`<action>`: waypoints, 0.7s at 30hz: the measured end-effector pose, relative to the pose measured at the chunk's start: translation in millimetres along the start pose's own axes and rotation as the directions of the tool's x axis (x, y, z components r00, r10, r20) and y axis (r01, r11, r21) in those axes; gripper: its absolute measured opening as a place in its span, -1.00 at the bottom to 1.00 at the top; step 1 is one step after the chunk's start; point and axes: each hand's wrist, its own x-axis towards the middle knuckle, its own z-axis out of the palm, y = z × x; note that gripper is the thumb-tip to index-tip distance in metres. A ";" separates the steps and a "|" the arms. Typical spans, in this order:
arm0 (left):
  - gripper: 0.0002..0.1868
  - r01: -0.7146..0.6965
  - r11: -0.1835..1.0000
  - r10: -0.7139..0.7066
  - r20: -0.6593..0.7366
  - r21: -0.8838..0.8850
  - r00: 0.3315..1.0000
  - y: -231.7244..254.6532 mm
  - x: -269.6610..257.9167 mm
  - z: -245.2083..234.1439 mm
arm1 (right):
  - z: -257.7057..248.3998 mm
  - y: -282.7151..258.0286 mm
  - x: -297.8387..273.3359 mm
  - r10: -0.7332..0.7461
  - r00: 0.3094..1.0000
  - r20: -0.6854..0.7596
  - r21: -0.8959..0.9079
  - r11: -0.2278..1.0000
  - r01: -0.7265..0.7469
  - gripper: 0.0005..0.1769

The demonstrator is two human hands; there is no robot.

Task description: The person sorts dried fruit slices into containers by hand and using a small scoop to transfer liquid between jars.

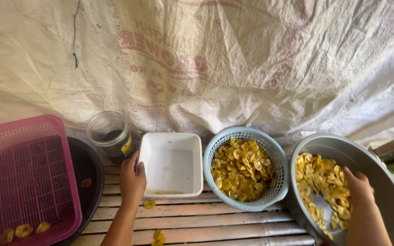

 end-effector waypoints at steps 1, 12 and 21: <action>-0.58 -0.003 1.000 0.003 -0.004 0.001 1.000 2.6 0.6 0.1 | -3.1 9.2 7.9 0.056 0.998 -0.003 -0.023 0.998 -0.056 0.16; -0.58 0.004 1.000 -0.004 0.003 0.001 1.000 15.0 -1.8 -5.7 | 85.9 -30.0 28.1 0.070 0.950 0.303 -0.410 0.910 0.064 0.56; -0.58 -0.004 1.000 0.004 -0.005 0.014 1.000 14.4 -3.8 -5.0 | 120.0 -35.3 9.2 -0.203 0.938 0.280 -0.296 0.912 0.285 0.45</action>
